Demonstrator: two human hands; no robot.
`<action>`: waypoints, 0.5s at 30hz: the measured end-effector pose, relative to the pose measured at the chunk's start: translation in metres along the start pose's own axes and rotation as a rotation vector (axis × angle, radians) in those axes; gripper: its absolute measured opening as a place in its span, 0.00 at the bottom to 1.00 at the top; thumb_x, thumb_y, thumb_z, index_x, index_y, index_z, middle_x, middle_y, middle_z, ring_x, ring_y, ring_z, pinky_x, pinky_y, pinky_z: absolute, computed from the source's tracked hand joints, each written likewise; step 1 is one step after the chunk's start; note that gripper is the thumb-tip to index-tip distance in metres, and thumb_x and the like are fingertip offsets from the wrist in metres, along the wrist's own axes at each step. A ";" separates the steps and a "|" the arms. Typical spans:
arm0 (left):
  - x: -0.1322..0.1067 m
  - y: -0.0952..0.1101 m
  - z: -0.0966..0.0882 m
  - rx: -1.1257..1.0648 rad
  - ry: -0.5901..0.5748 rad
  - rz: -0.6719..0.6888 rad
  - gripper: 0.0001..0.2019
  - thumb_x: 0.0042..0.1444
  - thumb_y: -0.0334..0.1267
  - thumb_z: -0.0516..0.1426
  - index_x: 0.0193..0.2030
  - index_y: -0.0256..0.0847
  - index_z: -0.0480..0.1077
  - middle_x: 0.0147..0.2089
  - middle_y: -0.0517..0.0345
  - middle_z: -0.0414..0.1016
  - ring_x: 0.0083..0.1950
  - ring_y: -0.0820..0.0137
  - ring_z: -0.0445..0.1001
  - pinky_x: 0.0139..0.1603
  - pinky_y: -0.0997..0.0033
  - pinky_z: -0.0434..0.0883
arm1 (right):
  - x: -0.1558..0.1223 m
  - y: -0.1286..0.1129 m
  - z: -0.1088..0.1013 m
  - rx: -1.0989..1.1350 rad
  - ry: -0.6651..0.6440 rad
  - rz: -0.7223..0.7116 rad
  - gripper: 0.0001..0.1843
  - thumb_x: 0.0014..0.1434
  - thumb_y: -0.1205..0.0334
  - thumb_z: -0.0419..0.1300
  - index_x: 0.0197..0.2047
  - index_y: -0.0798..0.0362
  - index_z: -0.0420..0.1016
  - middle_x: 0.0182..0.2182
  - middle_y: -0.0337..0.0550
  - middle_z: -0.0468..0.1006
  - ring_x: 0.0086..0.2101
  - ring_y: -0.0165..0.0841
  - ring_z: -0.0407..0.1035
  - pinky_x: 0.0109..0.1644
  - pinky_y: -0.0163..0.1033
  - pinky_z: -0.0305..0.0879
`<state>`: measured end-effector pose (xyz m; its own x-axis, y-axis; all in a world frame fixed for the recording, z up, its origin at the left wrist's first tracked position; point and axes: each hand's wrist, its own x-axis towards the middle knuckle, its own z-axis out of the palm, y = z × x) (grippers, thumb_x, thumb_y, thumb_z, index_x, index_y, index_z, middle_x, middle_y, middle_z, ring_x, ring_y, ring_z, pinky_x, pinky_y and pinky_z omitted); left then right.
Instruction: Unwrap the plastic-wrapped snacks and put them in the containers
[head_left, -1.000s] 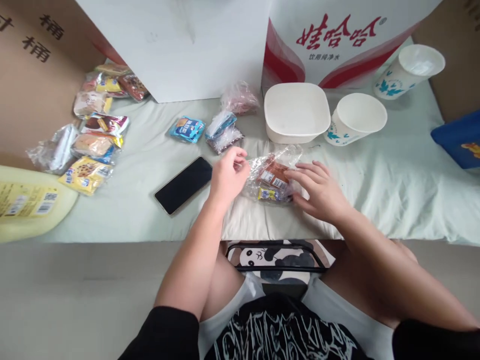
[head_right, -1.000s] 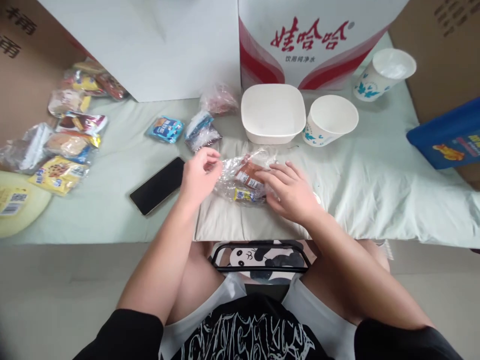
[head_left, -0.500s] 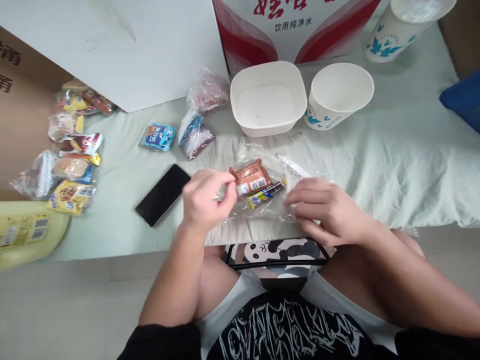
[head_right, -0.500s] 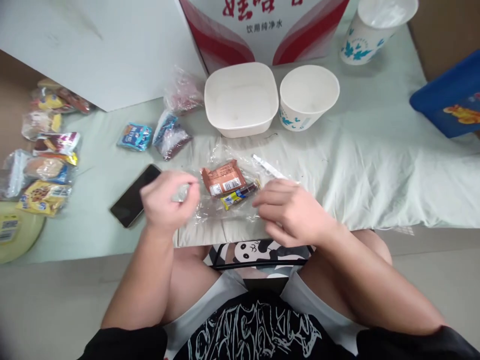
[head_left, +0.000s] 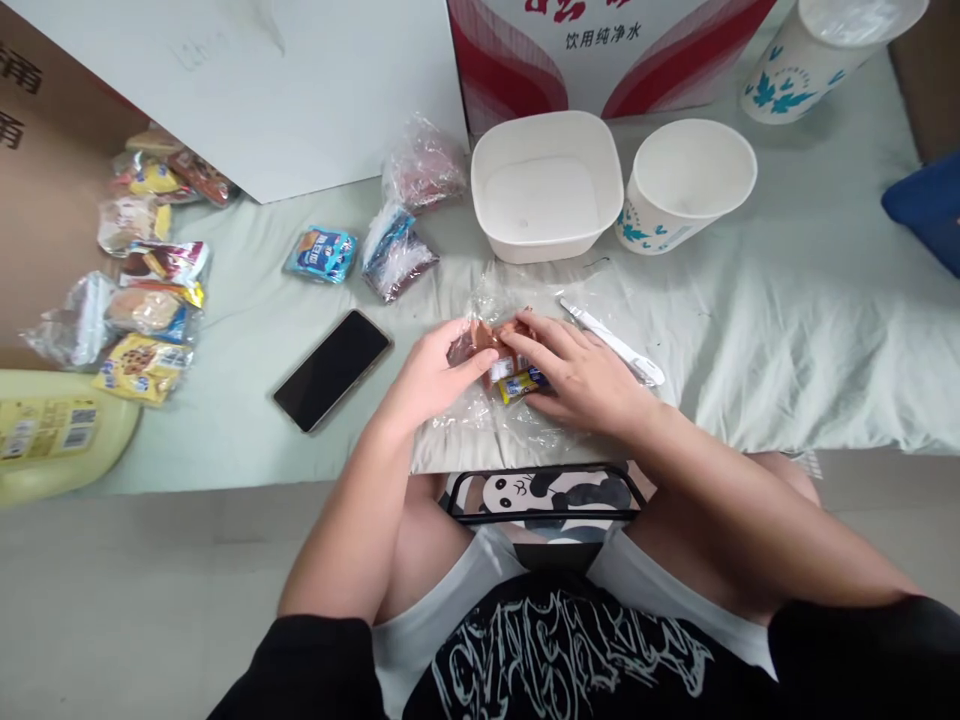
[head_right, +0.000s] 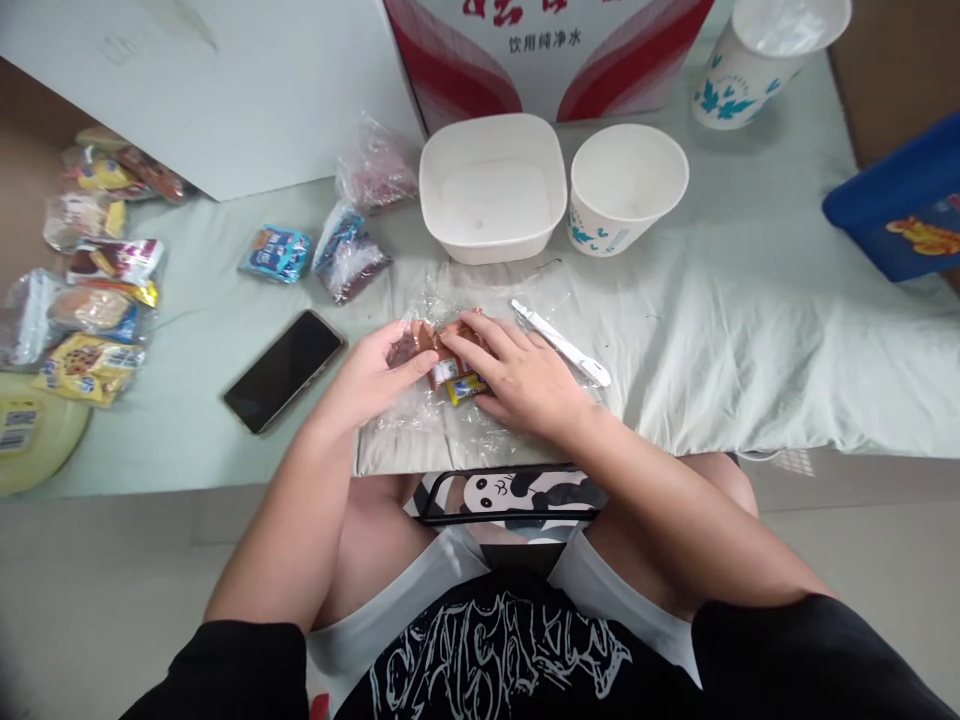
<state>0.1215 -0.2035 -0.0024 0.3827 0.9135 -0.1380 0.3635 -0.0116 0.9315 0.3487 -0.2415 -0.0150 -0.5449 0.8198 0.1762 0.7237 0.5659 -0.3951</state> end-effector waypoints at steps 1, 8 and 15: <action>0.000 0.003 0.003 -0.075 -0.040 0.026 0.11 0.62 0.47 0.63 0.40 0.42 0.74 0.40 0.53 0.81 0.41 0.65 0.79 0.45 0.65 0.77 | 0.000 0.002 0.003 0.020 0.020 0.013 0.40 0.62 0.63 0.63 0.75 0.51 0.58 0.72 0.60 0.64 0.65 0.55 0.67 0.58 0.60 0.75; 0.005 0.008 0.010 -0.247 0.028 -0.049 0.13 0.64 0.48 0.61 0.37 0.41 0.72 0.35 0.57 0.77 0.35 0.70 0.75 0.37 0.71 0.74 | -0.002 0.017 0.017 0.172 0.216 -0.085 0.38 0.62 0.64 0.62 0.73 0.51 0.57 0.62 0.60 0.73 0.59 0.50 0.72 0.59 0.57 0.75; 0.014 0.001 -0.001 0.173 0.393 -0.040 0.12 0.67 0.40 0.55 0.31 0.41 0.71 0.26 0.62 0.71 0.25 0.73 0.64 0.29 0.71 0.60 | -0.007 0.014 0.015 0.160 0.290 -0.094 0.24 0.61 0.63 0.65 0.59 0.48 0.68 0.52 0.54 0.70 0.52 0.45 0.71 0.51 0.52 0.78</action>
<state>0.1264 -0.1899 -0.0027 0.0252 0.9997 -0.0033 0.5215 -0.0103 0.8532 0.3565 -0.2407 -0.0353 -0.4459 0.7687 0.4586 0.5882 0.6378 -0.4972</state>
